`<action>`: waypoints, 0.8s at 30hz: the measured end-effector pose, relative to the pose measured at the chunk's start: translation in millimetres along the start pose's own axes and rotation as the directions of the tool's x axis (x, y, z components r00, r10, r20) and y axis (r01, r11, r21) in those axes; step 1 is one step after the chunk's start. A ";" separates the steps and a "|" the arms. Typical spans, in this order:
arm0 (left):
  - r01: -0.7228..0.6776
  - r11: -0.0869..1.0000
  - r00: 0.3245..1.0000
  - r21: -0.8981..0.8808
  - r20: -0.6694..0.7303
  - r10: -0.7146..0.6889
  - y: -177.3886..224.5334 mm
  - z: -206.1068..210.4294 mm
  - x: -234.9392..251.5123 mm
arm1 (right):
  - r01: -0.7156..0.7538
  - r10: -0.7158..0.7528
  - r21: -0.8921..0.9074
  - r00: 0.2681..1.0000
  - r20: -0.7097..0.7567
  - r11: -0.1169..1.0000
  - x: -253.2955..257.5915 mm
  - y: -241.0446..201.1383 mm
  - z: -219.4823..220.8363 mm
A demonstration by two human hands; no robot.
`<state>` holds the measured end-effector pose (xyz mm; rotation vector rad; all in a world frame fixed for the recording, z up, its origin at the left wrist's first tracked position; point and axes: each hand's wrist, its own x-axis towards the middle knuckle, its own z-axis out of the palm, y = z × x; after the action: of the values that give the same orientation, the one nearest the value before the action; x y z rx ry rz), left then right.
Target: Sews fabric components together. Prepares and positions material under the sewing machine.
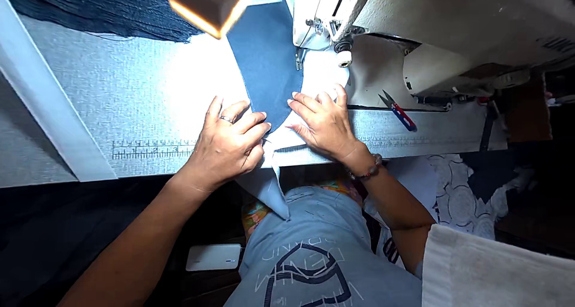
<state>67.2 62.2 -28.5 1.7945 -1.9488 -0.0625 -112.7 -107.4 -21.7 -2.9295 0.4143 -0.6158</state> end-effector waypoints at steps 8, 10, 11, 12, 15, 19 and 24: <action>0.028 1.000 0.999 0.014 -0.024 -0.027 1.0 11.2 30.2 | 0.080 -0.084 0.061 0.995 0.054 0.995 18.9 36.1 -1.9; 0.020 1.000 0.999 -0.022 -0.026 -0.020 -4.5 13.0 37.4 | 0.127 -0.130 0.074 0.991 0.037 0.989 16.5 28.3 -5.1; 0.018 0.999 1.000 -0.050 -0.020 -0.019 -7.5 13.0 40.5 | 0.145 -0.148 0.085 0.989 0.023 0.986 12.6 21.8 -5.2; 0.025 0.997 1.000 -0.075 0.002 -0.025 -10.6 11.8 43.2 | 0.156 -0.157 0.094 0.988 0.007 0.983 8.3 15.0 -3.9; 0.037 0.991 0.998 -0.126 0.056 -0.030 -19.6 6.0 53.5 | 0.144 -0.141 0.117 0.989 -0.035 0.983 -1.3 2.9 0.9; -0.001 0.989 0.998 -0.150 0.065 0.011 -25.7 2.3 58.1 | 0.098 -0.084 0.169 0.993 -0.085 0.981 -6.4 -0.3 3.5; -0.009 0.985 1.000 -0.174 0.012 0.011 -28.1 4.7 56.1 | -0.062 0.087 0.146 0.981 -0.175 0.987 7.9 -4.1 8.6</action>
<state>90.4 3.8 -24.8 1.6750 -1.8983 -0.2342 -101.2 -105.3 -25.9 -2.7221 0.4768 -0.8675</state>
